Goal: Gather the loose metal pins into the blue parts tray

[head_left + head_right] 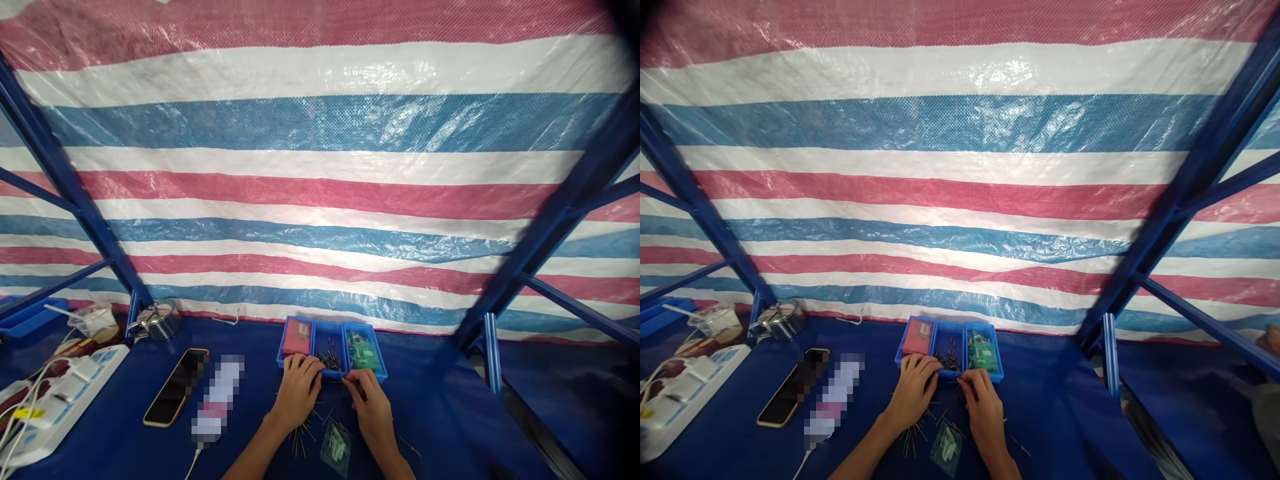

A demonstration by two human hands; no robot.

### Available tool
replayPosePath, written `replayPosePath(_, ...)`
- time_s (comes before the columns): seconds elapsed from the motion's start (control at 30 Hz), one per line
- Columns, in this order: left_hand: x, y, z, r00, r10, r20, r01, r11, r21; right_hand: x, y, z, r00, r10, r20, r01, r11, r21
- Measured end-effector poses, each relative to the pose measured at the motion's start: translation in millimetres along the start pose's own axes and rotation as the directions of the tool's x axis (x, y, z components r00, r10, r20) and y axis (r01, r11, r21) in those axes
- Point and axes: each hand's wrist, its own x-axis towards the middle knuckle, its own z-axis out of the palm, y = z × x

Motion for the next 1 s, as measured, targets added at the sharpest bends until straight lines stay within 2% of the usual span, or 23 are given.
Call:
replayPosePath(0.23,1,0,0.3,1.000,-0.001,-0.002,0.001,1.000,-0.005,1,3,4,0.999,-0.039,-0.031,0.041,0.997,0.072)
replayPosePath(0.47,1,1,-0.2,1.000,0.003,-0.011,-0.003,0.999,0.034,1,-1,1,0.999,-0.011,-0.046,0.015,0.996,0.088)
replayPosePath(0.63,2,2,-1.1,0.999,0.019,-0.029,-0.017,0.998,0.064,1,-4,-1,0.998,0.011,-0.055,-0.006,0.997,0.083)
replayPosePath(0.8,1,1,-0.5,1.000,0.008,0.001,-0.008,0.999,0.051,3,-8,-2,0.998,0.038,-0.046,-0.034,0.996,0.077)
replayPosePath(1.0,1,-1,1.9,1.000,-0.002,0.008,0.002,1.000,0.005,7,-10,-3,0.992,-0.005,-0.129,0.006,1.000,0.004)
